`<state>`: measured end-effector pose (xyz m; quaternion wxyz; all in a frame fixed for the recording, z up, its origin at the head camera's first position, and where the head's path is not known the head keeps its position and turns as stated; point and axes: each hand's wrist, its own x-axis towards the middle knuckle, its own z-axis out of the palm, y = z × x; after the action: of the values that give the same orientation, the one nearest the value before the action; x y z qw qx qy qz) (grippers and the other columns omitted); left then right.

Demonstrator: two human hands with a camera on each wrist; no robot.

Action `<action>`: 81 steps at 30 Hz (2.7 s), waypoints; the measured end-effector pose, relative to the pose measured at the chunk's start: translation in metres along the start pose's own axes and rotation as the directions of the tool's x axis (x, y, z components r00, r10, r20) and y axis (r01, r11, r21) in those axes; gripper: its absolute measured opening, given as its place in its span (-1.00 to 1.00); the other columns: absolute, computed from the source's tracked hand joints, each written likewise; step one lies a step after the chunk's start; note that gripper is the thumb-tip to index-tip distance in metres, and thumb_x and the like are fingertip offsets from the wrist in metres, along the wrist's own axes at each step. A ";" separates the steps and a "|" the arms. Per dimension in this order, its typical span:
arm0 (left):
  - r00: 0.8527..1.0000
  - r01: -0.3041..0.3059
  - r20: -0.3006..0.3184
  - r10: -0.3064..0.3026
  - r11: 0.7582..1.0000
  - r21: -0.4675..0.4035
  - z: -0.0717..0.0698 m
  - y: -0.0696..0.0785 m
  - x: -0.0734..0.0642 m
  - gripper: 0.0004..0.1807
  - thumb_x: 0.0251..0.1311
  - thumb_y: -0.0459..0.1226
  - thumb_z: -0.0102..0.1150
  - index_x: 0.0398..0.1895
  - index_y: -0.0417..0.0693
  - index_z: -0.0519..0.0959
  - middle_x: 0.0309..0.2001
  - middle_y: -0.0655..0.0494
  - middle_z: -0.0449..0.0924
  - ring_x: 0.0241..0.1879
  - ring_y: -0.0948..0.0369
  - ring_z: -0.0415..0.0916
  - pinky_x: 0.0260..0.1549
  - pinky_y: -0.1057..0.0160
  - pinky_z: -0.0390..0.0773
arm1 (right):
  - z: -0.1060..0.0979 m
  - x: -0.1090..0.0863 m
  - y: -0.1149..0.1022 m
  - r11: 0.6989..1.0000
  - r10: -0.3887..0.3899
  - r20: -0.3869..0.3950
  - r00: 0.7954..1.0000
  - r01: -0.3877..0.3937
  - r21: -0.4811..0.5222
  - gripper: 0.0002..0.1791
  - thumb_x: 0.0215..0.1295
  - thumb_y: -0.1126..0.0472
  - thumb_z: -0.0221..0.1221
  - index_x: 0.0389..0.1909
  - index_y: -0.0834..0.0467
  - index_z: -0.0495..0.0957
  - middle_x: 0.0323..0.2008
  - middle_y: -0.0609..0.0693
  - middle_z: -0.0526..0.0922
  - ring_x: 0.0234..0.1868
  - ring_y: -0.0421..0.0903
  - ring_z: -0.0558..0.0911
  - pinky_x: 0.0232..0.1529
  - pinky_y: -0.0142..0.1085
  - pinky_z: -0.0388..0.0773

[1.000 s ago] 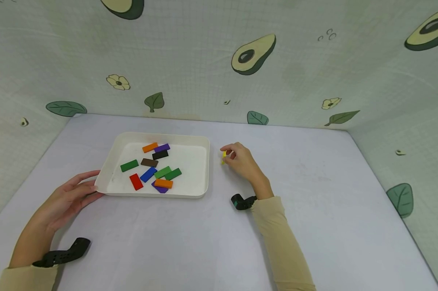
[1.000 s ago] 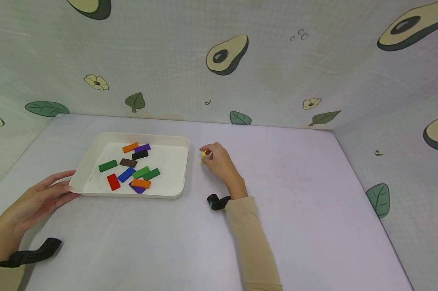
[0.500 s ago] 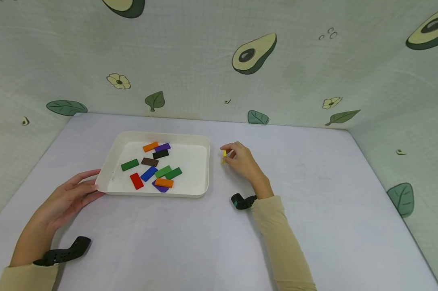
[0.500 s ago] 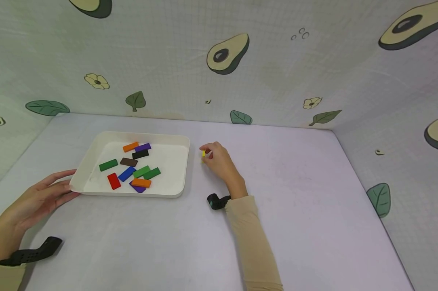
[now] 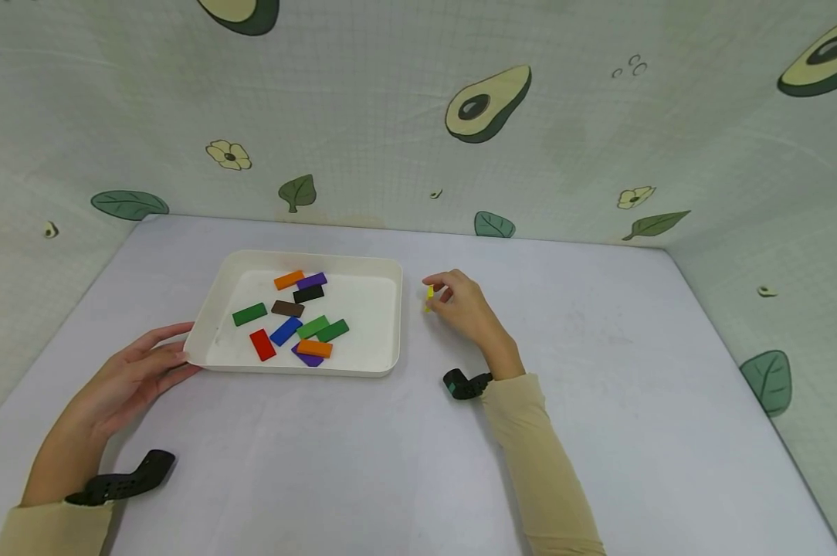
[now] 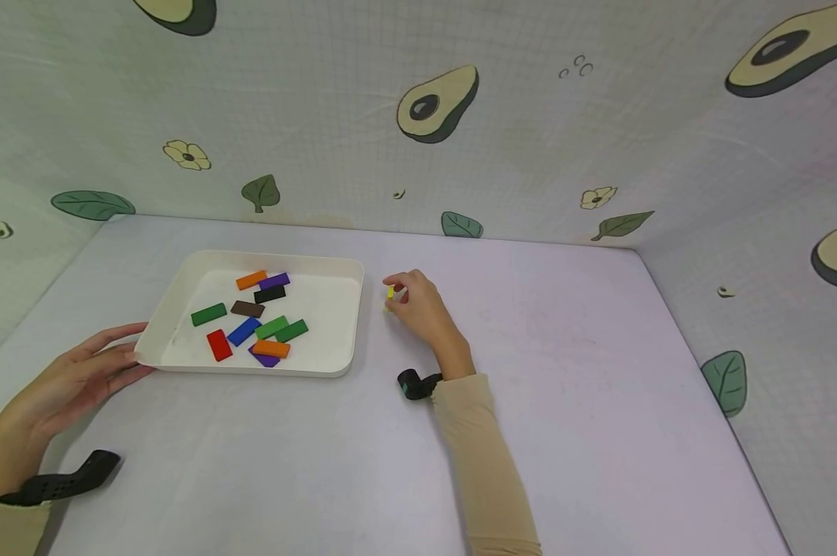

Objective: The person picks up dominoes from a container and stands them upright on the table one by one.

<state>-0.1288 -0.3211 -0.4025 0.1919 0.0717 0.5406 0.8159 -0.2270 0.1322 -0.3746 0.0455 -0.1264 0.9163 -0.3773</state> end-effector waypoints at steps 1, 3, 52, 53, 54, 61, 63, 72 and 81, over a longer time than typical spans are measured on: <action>1.000 -0.001 0.003 0.001 1.000 -0.002 0.000 0.000 0.000 -0.54 0.35 -0.55 -0.31 0.22 -0.01 0.32 0.06 0.14 0.54 0.01 0.22 0.57 0.00 0.27 0.56 | -0.001 0.000 0.000 1.000 -0.001 -0.002 1.000 0.001 -0.003 -0.61 0.20 0.26 0.18 0.08 0.16 0.50 -0.05 0.07 0.50 -0.16 -0.03 0.51 -0.23 -0.29 0.51; 1.000 -0.003 0.006 0.003 1.000 -0.005 0.001 0.001 0.000 -0.54 0.35 -0.55 -0.31 0.22 -0.01 0.32 0.06 0.14 0.54 0.01 0.22 0.57 0.00 0.27 0.56 | -0.002 -0.001 -0.002 1.000 -0.004 -0.010 1.000 0.004 -0.009 -0.60 0.20 0.25 0.19 0.08 0.15 0.49 -0.04 0.08 0.50 -0.14 -0.01 0.51 -0.20 -0.27 0.52; 1.000 -0.014 -0.012 0.014 1.000 0.009 0.003 -0.001 0.000 -0.55 0.35 -0.54 -0.28 0.21 -0.02 0.33 0.05 0.14 0.55 0.00 0.23 0.57 -0.02 0.29 0.57 | 0.067 -0.023 -0.084 0.970 -0.237 0.190 0.953 0.224 0.090 -0.65 0.21 0.20 0.22 -0.02 0.26 0.51 -0.12 0.13 0.55 -0.11 -0.02 0.51 -0.08 -0.35 0.59; 1.000 -0.016 -0.012 0.016 1.000 0.007 0.003 -0.001 0.000 -0.55 0.35 -0.54 -0.29 0.21 -0.02 0.33 0.05 0.13 0.55 0.00 0.23 0.58 -0.02 0.29 0.57 | 0.070 -0.023 -0.084 0.971 -0.237 0.199 0.951 0.225 0.082 -0.65 0.21 0.20 0.22 -0.02 0.26 0.51 -0.13 0.12 0.55 -0.12 -0.04 0.51 -0.10 -0.40 0.58; 1.000 -0.017 -0.021 0.017 1.000 0.016 0.003 -0.002 0.000 -0.55 0.35 -0.54 -0.28 0.20 -0.01 0.34 0.05 0.14 0.55 -0.01 0.24 0.58 -0.03 0.29 0.58 | 0.072 -0.023 -0.084 0.971 -0.237 0.209 0.949 0.227 0.073 -0.65 0.21 0.19 0.23 -0.02 0.26 0.52 -0.13 0.11 0.56 -0.13 -0.05 0.51 -0.12 -0.45 0.57; 0.999 -0.013 -0.033 0.013 1.000 0.017 0.003 -0.004 0.001 -0.54 0.34 -0.54 -0.27 0.20 0.00 0.35 0.04 0.15 0.56 -0.02 0.23 0.58 -0.04 0.29 0.58 | 0.085 -0.020 -0.085 0.980 -0.189 0.252 0.949 0.199 -0.015 -0.69 0.20 0.15 0.24 -0.07 0.20 0.56 -0.21 0.02 0.56 -0.20 -0.14 0.47 -0.23 -0.58 0.44; 1.000 -0.016 -0.026 0.016 1.000 0.006 0.002 -0.003 0.001 -0.54 0.34 -0.55 -0.27 0.20 0.00 0.35 0.04 0.15 0.56 -0.02 0.23 0.58 -0.04 0.28 0.58 | 0.087 -0.019 -0.085 0.980 -0.170 0.259 0.951 0.192 -0.061 -0.69 0.20 0.13 0.24 -0.08 0.17 0.57 -0.26 -0.02 0.54 -0.23 -0.17 0.45 -0.26 -0.58 0.42; 0.999 -0.011 -0.033 0.012 0.999 0.030 0.002 -0.004 0.001 -0.54 0.34 -0.54 -0.25 0.20 0.02 0.33 0.03 0.18 0.56 -0.03 0.25 0.58 -0.05 0.30 0.59 | 0.089 -0.017 -0.087 0.973 -0.109 0.285 0.952 0.161 -0.164 -0.67 0.15 0.04 0.27 -0.11 0.11 0.59 -0.29 -0.07 0.46 -0.24 -0.21 0.41 -0.31 -0.58 0.38; 1.000 -0.015 -0.022 0.016 0.999 0.045 0.000 -0.003 0.002 -0.54 0.34 -0.54 -0.27 0.21 0.02 0.31 0.05 0.18 0.54 -0.02 0.26 0.58 -0.04 0.30 0.58 | 0.095 -0.015 -0.088 0.975 -0.049 0.273 0.961 0.105 -0.196 -0.70 0.14 0.01 0.27 -0.14 0.06 0.60 -0.32 -0.07 0.42 -0.34 -0.20 0.40 -0.44 -0.57 0.33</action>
<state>-0.1293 -0.3191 -0.4057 0.1779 0.0712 0.5603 0.8058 -0.1784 0.0115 -0.3799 0.1400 -0.2157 0.9307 -0.2602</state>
